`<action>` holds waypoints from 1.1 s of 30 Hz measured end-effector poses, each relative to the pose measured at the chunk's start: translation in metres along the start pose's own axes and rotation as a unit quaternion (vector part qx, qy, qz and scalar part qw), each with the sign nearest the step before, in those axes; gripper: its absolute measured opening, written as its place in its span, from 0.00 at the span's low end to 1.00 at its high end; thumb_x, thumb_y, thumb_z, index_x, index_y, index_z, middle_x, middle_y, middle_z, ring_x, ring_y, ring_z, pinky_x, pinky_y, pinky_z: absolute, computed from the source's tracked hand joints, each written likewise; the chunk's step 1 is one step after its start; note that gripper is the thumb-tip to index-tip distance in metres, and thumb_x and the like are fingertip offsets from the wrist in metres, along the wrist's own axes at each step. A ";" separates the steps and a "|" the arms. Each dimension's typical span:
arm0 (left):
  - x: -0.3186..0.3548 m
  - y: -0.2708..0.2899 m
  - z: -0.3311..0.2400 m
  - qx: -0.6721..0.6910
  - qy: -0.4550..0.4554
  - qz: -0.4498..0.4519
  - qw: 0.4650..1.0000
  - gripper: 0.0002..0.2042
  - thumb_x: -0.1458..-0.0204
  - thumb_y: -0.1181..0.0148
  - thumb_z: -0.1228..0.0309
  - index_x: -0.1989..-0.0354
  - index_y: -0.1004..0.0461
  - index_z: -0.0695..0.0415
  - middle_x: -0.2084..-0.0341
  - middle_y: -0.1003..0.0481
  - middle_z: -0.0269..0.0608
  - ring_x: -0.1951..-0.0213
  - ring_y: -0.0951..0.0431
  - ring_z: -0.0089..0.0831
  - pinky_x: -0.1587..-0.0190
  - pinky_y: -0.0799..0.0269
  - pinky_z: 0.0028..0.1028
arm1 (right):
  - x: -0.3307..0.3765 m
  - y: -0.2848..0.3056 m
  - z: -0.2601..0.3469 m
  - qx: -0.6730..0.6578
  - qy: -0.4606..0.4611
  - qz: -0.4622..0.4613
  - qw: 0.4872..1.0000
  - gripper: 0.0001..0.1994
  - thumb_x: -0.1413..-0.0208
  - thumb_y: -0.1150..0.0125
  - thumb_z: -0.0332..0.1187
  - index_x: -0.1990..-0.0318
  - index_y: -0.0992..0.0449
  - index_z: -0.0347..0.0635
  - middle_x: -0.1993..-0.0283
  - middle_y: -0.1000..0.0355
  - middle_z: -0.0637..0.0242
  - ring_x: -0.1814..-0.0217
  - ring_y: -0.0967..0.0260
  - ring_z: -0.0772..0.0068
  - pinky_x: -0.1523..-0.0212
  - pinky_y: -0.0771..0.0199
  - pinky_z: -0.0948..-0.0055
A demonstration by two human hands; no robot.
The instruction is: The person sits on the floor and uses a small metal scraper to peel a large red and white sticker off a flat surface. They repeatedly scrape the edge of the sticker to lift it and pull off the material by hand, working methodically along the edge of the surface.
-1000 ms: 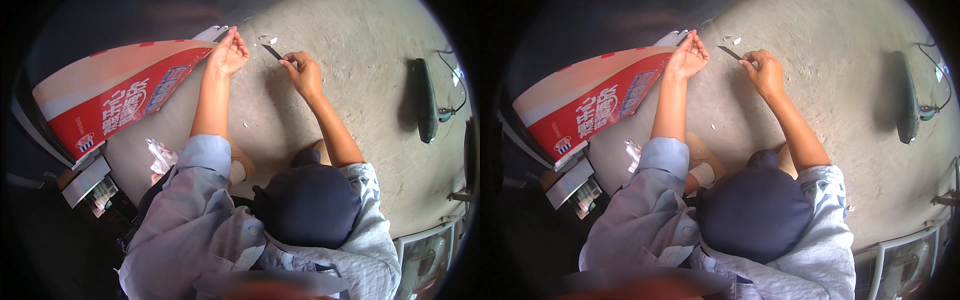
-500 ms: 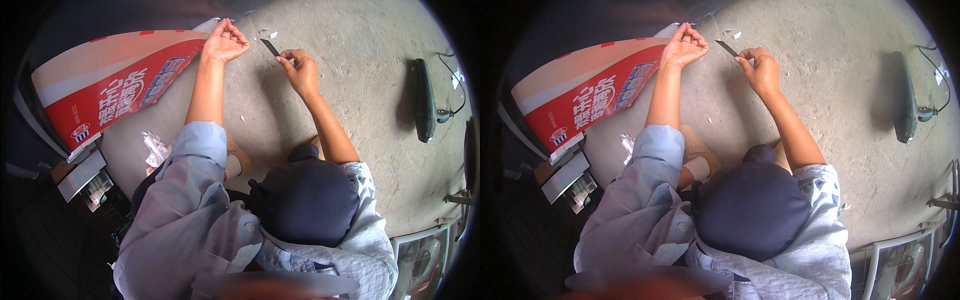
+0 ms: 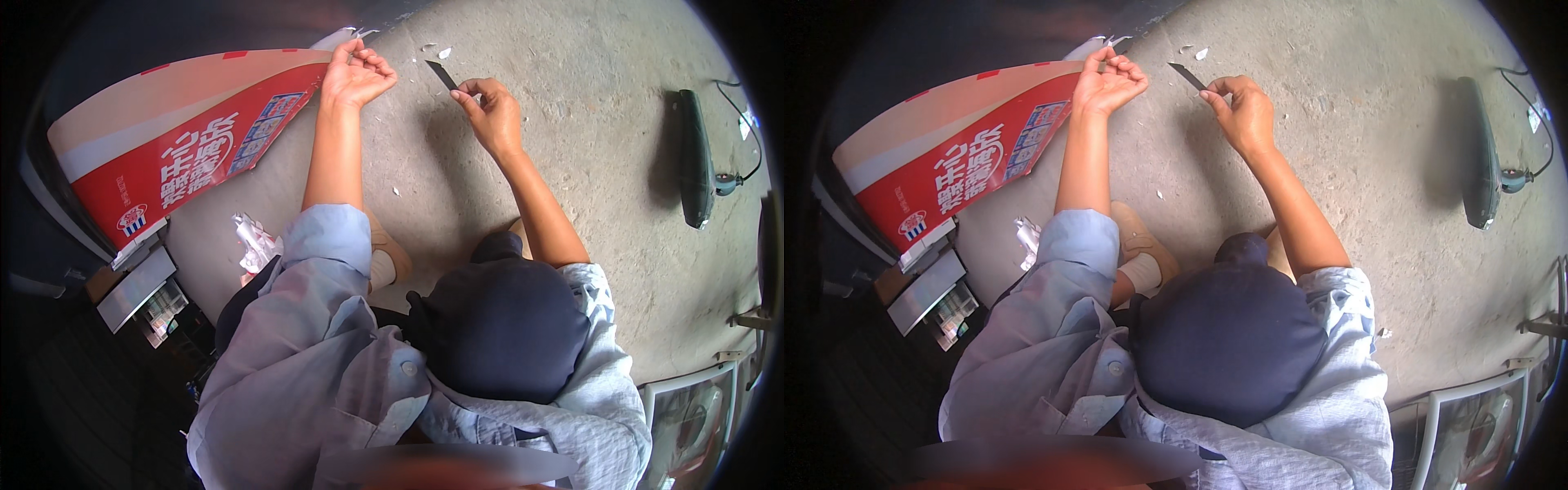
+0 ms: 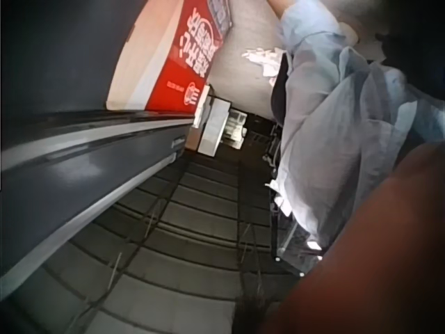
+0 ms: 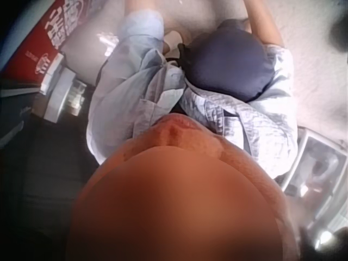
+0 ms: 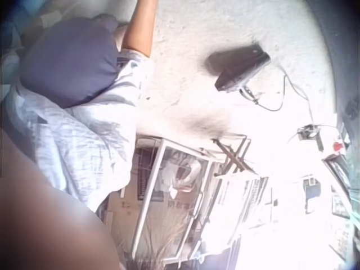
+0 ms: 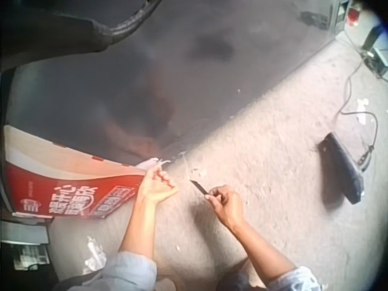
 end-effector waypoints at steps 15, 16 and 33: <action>0.014 0.063 0.014 -0.190 -0.147 -0.056 0.969 0.13 0.48 0.39 0.56 0.73 0.32 0.51 0.70 0.26 0.32 0.65 0.26 0.29 0.58 0.32 0.35 | 0.003 -0.004 0.004 -0.009 -0.011 0.014 1.000 0.10 0.48 0.29 0.40 0.64 0.18 0.45 0.66 0.24 0.64 0.74 0.32 0.69 0.68 0.30 0.68; 0.008 0.061 0.012 -0.226 -0.175 -0.073 0.955 0.12 0.46 0.39 0.59 0.71 0.32 0.51 0.69 0.25 0.32 0.65 0.25 0.28 0.59 0.31 0.33 | 0.004 -0.004 0.004 -0.010 -0.012 0.016 1.000 0.10 0.48 0.29 0.40 0.64 0.18 0.45 0.66 0.24 0.64 0.74 0.32 0.69 0.68 0.30 0.68; -0.026 -0.002 0.039 -0.336 -0.377 -0.213 0.836 0.15 0.51 0.26 0.66 0.56 0.20 0.53 0.62 0.21 0.28 0.63 0.27 0.20 0.61 0.29 0.27 | 0.006 0.003 -0.001 -0.015 -0.029 0.004 0.999 0.10 0.48 0.29 0.40 0.64 0.18 0.45 0.65 0.23 0.64 0.73 0.31 0.69 0.68 0.29 0.67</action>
Point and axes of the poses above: each hand's wrist, its own x-axis away from the middle knuckle, its own y-axis out of the back of the hand, z = x × y, the point moved 2 cm from there along -x, towards the middle knuckle
